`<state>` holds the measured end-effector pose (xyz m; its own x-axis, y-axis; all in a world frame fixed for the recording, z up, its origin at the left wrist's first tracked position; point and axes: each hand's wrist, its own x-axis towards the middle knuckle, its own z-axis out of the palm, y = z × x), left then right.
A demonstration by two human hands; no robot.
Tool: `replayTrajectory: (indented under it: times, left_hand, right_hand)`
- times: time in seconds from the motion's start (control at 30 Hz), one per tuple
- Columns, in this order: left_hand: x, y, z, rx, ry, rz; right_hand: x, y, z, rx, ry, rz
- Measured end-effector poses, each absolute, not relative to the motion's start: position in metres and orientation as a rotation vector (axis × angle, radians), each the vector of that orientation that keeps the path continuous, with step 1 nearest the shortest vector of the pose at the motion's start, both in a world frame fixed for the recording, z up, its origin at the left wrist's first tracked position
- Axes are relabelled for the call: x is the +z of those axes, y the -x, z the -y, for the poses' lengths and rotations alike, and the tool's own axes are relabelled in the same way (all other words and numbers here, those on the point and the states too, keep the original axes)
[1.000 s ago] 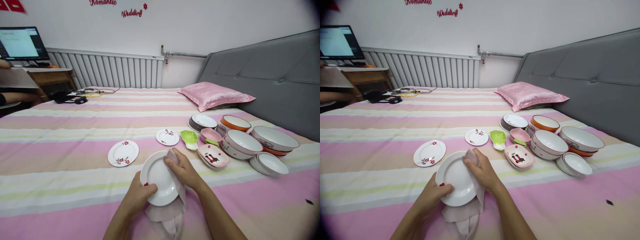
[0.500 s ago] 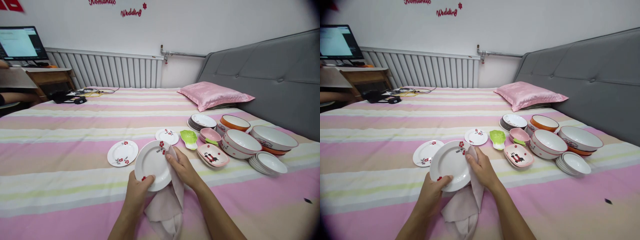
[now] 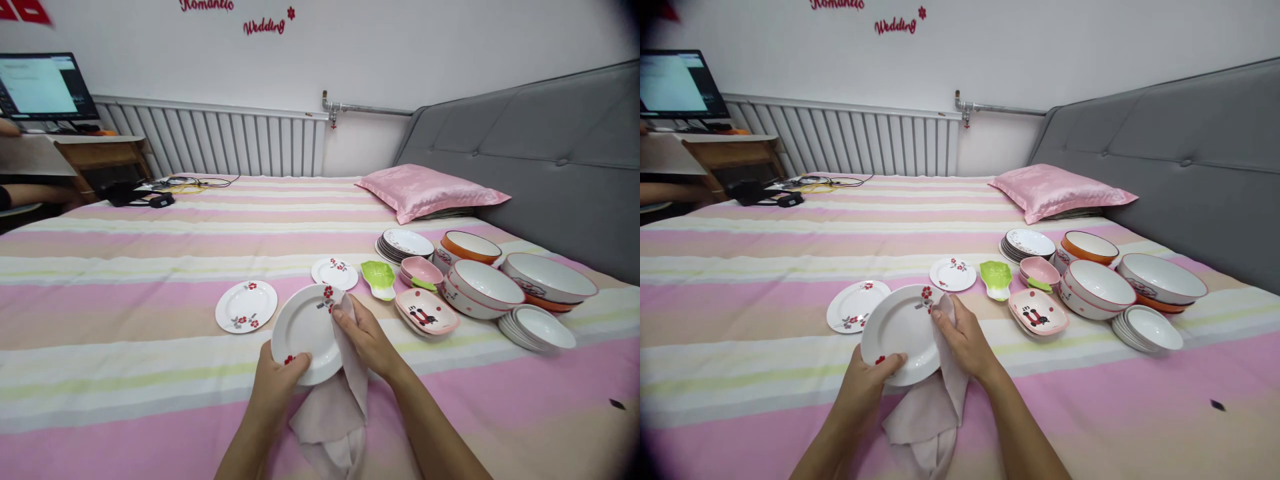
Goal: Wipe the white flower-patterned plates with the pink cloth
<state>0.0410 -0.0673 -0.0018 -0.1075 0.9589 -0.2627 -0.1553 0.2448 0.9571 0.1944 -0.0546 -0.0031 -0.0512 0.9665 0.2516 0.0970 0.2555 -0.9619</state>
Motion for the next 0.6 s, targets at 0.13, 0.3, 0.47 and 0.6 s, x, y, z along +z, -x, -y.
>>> replayTrajectory:
  times: [0.13, 0.3, 0.47, 0.6]
  left_hand:
    - [0.0063, -0.042, 0.0708, 1.084, -0.963, -1.258]
    - [0.008, -0.0428, 0.0713, 1.07, -0.983, -1.253]
    - [0.0029, -0.0433, 0.0699, 1.093, -0.926, -1.255]
    - [0.0021, -0.0429, 0.0694, 1.086, -0.947, -1.257]
  right_hand:
    - [-0.0004, -0.1948, 0.0544, 1.013, 1.025, 1.418]
    - [0.002, -0.1945, 0.0549, 1.017, 1.005, 1.414]
    - [0.0026, -0.1952, 0.0556, 1.015, 1.008, 1.414]
    - [0.0009, -0.1964, 0.0554, 1.028, 1.026, 1.411]
